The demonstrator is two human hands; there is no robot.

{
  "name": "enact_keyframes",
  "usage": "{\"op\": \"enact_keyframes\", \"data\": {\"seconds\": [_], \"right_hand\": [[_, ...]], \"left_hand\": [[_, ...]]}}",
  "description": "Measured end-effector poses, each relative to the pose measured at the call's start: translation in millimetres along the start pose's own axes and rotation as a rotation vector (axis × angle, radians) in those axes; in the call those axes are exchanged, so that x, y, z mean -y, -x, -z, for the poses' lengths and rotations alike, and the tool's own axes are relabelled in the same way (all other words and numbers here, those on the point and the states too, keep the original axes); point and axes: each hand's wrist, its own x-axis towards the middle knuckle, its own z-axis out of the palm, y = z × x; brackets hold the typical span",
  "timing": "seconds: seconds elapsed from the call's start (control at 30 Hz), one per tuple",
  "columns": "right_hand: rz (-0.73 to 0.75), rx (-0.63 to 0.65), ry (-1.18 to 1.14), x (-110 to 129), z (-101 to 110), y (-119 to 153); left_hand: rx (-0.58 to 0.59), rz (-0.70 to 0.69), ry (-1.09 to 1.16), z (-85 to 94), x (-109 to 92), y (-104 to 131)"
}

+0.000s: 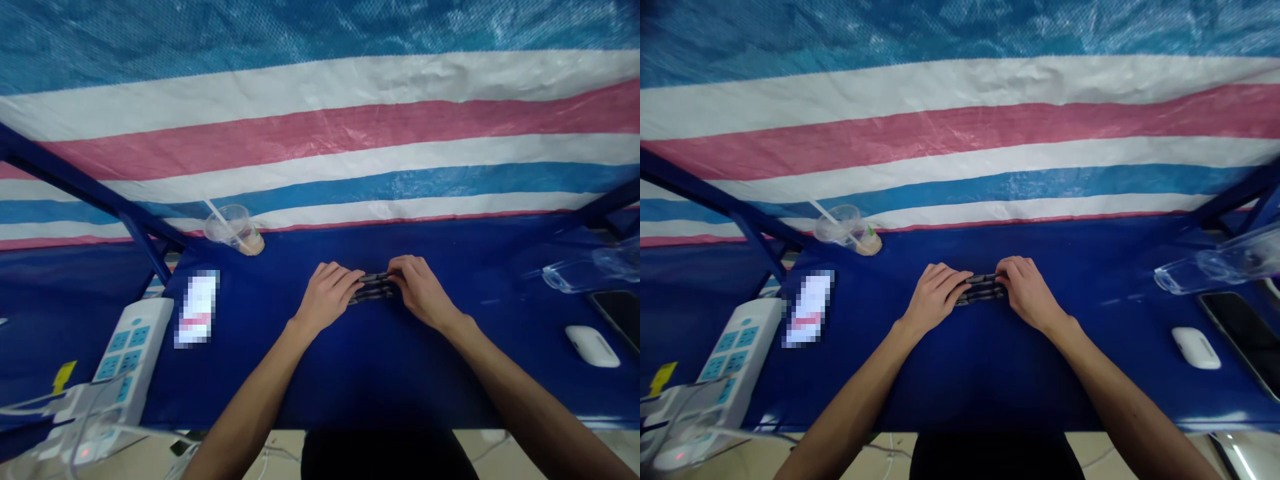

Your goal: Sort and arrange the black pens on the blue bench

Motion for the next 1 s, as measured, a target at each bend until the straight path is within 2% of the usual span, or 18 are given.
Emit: {"op": "enact_keyframes", "data": {"seconds": [0.13,0.23,0.5,0.67,0.9,1.0], "right_hand": [[-0.031,0.042,-0.017,6.1,-5.3,0.6],[0.016,0.062,0.029,11.3,-5.8,-0.3],[0.089,0.013,0.054,8.2,-8.8,2.1],[0.113,-0.004,0.043,8.3,-7.4,4.0],[0.192,0.022,-0.016,11.6,-5.4,5.6],[0.151,0.038,-0.014,13.4,-5.6,5.3]], "left_hand": [[-0.022,0.01,0.007,0.8,1.9,-0.3],[-0.024,0.024,0.011,3.5,1.9,-1.2],[0.029,0.02,-0.023,0.5,-1.5,-0.6],[0.077,0.046,0.059,-1.3,-2.6,4.7],[0.035,0.039,0.083,-2.3,-3.1,4.7],[0.022,0.049,0.083,-1.2,-1.7,3.6]]}}
